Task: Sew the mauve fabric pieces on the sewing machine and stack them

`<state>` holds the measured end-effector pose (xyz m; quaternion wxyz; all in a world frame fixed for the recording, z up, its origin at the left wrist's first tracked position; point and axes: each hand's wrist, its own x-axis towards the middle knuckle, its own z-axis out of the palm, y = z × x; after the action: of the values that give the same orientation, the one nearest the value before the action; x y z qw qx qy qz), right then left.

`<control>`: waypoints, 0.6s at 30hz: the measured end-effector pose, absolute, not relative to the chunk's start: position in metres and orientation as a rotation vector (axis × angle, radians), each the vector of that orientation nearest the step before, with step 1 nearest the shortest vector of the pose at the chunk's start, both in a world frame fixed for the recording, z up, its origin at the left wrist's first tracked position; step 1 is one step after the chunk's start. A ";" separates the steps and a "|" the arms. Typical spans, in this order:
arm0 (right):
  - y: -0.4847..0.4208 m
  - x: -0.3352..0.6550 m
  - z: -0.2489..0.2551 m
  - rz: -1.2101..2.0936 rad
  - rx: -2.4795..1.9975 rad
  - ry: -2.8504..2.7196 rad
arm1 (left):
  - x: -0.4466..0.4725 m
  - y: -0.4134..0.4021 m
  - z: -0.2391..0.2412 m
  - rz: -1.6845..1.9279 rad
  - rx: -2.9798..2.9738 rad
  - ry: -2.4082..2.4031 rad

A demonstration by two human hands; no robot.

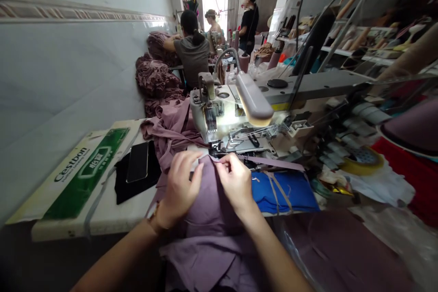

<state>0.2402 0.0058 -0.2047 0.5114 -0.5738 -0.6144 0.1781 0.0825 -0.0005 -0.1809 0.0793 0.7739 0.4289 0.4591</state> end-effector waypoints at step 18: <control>-0.076 0.268 -0.260 1.743 -1.218 -1.094 | 0.071 0.030 -0.212 0.789 2.764 0.946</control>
<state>0.2678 -0.0757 -0.2598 0.3662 -0.4738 -0.4258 0.6783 0.0712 0.0298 -0.2123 0.0578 0.9119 0.3120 0.2602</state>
